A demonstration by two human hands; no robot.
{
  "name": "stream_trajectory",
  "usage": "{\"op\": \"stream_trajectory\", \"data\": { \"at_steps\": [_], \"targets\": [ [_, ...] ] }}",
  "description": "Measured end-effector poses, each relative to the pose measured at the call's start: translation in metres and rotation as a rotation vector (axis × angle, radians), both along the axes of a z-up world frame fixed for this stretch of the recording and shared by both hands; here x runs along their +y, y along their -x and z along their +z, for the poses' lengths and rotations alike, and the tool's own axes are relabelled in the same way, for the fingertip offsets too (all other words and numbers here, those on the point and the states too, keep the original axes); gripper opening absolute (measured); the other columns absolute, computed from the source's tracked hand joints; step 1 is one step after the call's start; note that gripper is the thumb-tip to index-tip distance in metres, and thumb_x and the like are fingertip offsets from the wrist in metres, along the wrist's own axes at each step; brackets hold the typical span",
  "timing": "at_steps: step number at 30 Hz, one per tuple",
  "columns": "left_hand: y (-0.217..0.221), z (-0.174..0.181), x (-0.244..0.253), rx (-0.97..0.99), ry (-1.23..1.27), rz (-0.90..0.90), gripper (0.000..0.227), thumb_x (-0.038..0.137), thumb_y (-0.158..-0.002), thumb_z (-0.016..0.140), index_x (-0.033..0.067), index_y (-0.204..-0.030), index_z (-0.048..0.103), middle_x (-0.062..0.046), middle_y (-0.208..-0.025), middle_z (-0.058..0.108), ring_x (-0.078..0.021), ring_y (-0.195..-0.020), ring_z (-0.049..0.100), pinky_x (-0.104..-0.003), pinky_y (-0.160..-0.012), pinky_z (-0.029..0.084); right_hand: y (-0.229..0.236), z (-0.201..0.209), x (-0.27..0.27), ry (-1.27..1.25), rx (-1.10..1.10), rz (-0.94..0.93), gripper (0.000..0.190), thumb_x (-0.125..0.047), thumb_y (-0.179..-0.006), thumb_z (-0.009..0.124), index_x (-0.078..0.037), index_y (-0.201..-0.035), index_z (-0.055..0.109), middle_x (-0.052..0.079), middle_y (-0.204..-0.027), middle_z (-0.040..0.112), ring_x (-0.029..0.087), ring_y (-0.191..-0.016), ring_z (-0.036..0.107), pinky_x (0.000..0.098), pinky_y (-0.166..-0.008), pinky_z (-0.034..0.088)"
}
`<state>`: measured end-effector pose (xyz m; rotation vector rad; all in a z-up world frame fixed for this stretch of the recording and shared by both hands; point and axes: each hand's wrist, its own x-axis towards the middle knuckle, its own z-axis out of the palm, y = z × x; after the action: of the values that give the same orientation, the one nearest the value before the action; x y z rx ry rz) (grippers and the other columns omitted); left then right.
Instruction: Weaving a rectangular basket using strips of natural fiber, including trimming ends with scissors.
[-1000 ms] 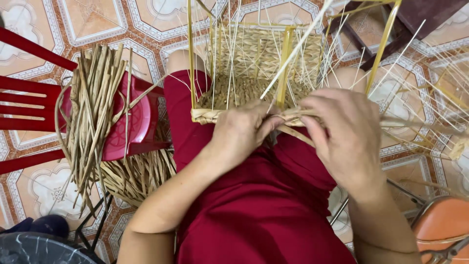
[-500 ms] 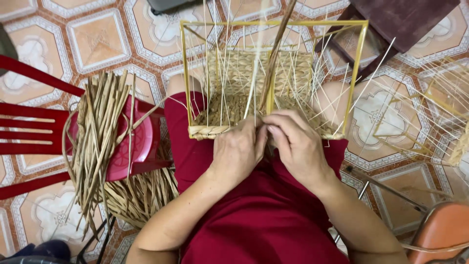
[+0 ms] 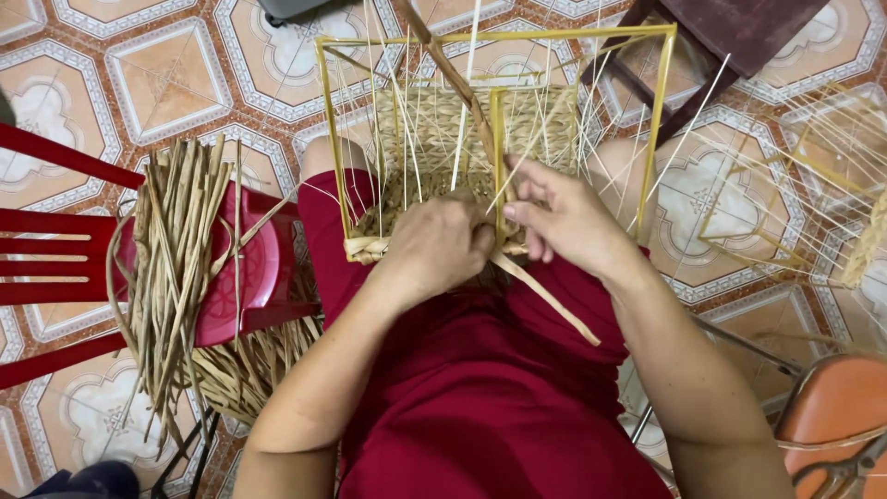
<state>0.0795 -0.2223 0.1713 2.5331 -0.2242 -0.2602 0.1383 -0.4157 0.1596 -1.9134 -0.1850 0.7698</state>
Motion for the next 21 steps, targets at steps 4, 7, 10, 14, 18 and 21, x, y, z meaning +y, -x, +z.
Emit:
{"op": "stream_trajectory", "data": {
  "at_steps": [4, 7, 10, 14, 18, 21],
  "targets": [
    [0.014, 0.011, 0.015, 0.050, 0.297, 0.062, 0.022, 0.017, -0.095, 0.064, 0.0040, -0.110, 0.073, -0.012, -0.100, 0.069, -0.0207, -0.067, 0.068, -0.033, -0.063, 0.058, 0.004, -0.015, -0.013, -0.149, 0.040, -0.011, 0.025, -0.005, -0.104, 0.064, 0.005, -0.127, 0.067, 0.005, -0.079, 0.061, 0.007, -0.054, 0.053, 0.0235, -0.044, 0.044],
    [0.042, -0.022, 0.023, -0.129, 0.479, 0.185, 0.025, 0.019, -0.098, 0.070, 0.0063, -0.120, 0.069, -0.009, -0.106, 0.068, -0.0177, -0.076, 0.069, -0.028, -0.070, 0.062, 0.019, 0.022, -0.012, 0.058, -0.080, -0.066, 0.018, -0.003, -0.100, 0.061, -0.002, -0.117, 0.066, 0.002, -0.079, 0.068, 0.007, -0.052, 0.056, 0.0231, -0.043, 0.047],
    [0.057, -0.005, 0.008, -0.420, 0.341, 0.138, 0.037, 0.021, -0.092, 0.079, 0.0036, -0.123, 0.069, -0.009, -0.099, 0.062, -0.0201, -0.084, 0.063, -0.029, -0.072, 0.057, 0.032, 0.022, -0.017, 0.027, -0.193, -0.131, 0.041, 0.005, -0.095, 0.058, -0.007, -0.134, 0.055, 0.006, -0.080, 0.067, 0.007, -0.054, 0.059, 0.0222, -0.042, 0.048],
    [0.058, -0.002, -0.009, -0.542, 0.131, 0.062, 0.051, 0.018, -0.083, 0.082, 0.0002, -0.129, 0.069, -0.010, -0.093, 0.056, -0.0233, -0.083, 0.054, -0.034, -0.065, 0.049, 0.047, -0.003, -0.028, -0.131, -0.247, -0.188, 0.032, 0.009, -0.097, 0.053, -0.001, -0.127, 0.059, 0.008, -0.095, 0.072, 0.008, -0.058, 0.060, 0.0213, -0.048, 0.050],
    [0.057, -0.014, -0.017, -0.613, 0.034, 0.117, 0.034, 0.013, -0.089, 0.082, 0.0063, -0.121, 0.073, -0.005, -0.091, 0.054, -0.0207, -0.081, 0.052, -0.035, -0.063, 0.046, 0.062, -0.026, -0.043, -0.641, -0.158, -0.333, 0.011, 0.009, -0.101, 0.053, 0.005, -0.111, 0.056, 0.014, -0.104, 0.072, 0.011, -0.071, 0.063, 0.0239, -0.063, 0.053],
    [0.058, -0.009, -0.018, -0.624, 0.045, 0.139, 0.028, 0.011, -0.090, 0.082, 0.0075, -0.116, 0.073, -0.005, -0.093, 0.054, -0.0206, -0.083, 0.054, -0.035, -0.066, 0.047, 0.071, -0.035, -0.049, -0.835, -0.013, -0.285, 0.015, 0.006, -0.098, 0.052, 0.004, -0.112, 0.057, 0.013, -0.094, 0.070, 0.009, -0.065, 0.057, 0.0210, -0.057, 0.046]
  ]
}}
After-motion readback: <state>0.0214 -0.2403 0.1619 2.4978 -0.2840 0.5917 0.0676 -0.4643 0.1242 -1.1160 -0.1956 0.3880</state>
